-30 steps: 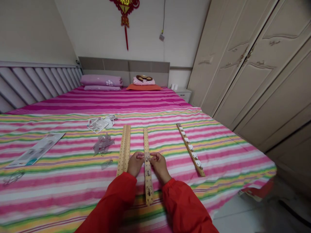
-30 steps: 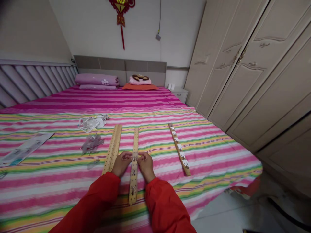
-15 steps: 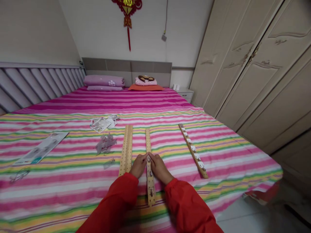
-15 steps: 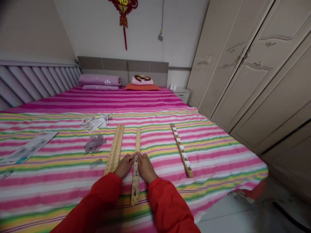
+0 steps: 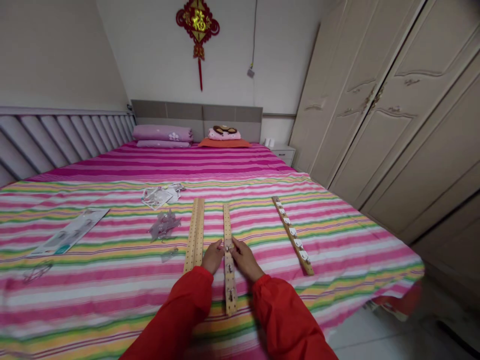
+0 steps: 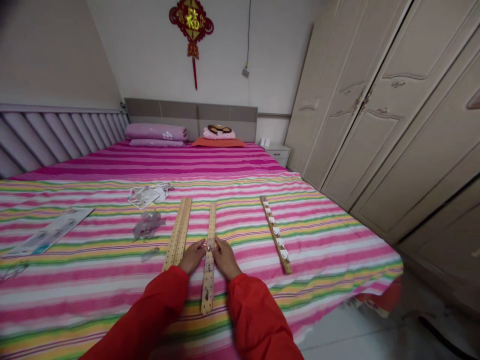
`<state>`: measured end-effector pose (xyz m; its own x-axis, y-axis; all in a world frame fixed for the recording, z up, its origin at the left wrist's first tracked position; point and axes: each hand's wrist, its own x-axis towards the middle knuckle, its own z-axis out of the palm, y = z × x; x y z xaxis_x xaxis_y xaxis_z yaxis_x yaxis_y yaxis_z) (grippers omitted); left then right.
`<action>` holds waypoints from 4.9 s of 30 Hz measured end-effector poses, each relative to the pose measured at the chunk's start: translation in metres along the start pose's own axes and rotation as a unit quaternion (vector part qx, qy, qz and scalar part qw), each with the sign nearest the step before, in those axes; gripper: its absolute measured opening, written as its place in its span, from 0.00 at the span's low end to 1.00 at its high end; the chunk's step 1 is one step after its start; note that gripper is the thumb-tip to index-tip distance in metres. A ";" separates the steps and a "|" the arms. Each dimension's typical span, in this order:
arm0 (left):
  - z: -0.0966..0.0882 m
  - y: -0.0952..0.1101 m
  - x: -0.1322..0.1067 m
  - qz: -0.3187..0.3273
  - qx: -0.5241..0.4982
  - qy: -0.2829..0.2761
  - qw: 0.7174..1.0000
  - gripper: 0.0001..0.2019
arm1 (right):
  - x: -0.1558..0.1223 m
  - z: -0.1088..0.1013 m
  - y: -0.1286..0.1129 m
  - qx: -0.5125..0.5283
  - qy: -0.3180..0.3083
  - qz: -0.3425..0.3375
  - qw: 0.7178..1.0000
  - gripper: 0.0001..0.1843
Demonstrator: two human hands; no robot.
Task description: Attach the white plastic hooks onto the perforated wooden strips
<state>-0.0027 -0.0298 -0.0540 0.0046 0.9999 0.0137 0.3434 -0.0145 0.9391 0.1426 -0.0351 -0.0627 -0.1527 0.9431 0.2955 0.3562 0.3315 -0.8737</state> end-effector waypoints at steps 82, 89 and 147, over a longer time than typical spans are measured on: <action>-0.061 0.071 -0.070 -0.089 -0.215 0.030 0.972 0.24 | -0.028 -0.012 -0.056 0.428 0.032 0.165 0.888 0.19; -0.031 0.067 -0.067 -0.084 -0.220 0.033 0.971 0.21 | -0.025 -0.016 -0.067 0.423 0.039 0.152 0.893 0.18; -0.007 0.032 0.030 -0.151 -0.222 0.056 0.962 0.11 | 0.028 0.005 -0.011 0.312 0.114 0.218 0.918 0.06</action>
<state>0.0022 -0.0002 -0.0212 -0.1427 0.9525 -0.2690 -0.1217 0.2528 0.9598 0.1299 -0.0127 -0.0465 0.1013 0.9871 -0.1237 -0.2713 -0.0922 -0.9581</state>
